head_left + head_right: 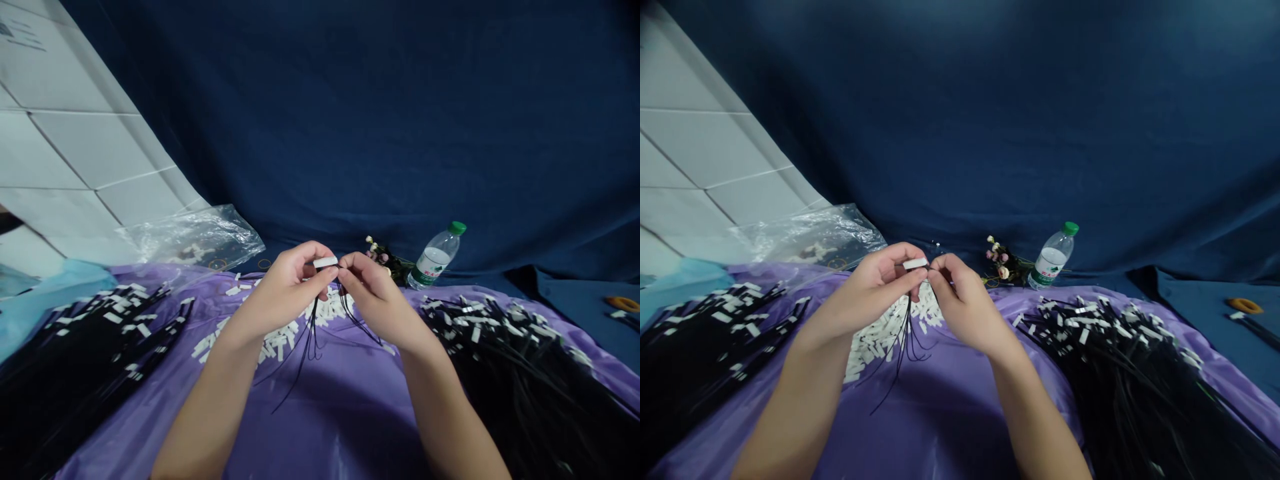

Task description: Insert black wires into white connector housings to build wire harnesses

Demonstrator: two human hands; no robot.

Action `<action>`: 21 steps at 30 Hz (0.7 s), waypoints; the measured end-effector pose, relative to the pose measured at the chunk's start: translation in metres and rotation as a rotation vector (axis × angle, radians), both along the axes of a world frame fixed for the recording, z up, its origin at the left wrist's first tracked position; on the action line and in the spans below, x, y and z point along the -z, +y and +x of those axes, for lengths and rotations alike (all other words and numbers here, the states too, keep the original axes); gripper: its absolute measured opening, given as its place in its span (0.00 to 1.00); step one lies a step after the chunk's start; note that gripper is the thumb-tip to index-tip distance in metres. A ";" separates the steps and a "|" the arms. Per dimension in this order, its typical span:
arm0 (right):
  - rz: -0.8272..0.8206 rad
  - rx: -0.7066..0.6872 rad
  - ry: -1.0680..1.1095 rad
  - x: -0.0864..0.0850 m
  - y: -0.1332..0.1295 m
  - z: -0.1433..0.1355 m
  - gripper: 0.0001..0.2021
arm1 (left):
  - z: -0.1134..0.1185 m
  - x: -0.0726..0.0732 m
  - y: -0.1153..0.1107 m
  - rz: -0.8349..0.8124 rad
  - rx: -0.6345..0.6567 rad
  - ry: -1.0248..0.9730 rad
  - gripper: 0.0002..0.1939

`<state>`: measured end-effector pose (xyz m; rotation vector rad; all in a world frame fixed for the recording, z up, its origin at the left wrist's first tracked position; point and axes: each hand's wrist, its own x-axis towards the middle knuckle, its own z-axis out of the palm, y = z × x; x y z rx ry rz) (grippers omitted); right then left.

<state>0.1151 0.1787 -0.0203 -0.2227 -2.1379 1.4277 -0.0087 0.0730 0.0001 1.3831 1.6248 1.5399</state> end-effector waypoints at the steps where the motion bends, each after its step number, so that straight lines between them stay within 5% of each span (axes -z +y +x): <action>1: 0.019 0.009 0.004 0.000 0.000 0.000 0.08 | 0.000 0.000 0.000 0.002 -0.013 0.016 0.05; 13: 0.279 0.139 0.034 -0.005 -0.006 0.002 0.03 | 0.014 0.000 -0.008 0.021 -0.174 0.231 0.05; 21: 0.472 0.112 -0.062 0.000 0.004 0.002 0.04 | 0.001 -0.002 -0.006 0.229 -0.184 0.089 0.04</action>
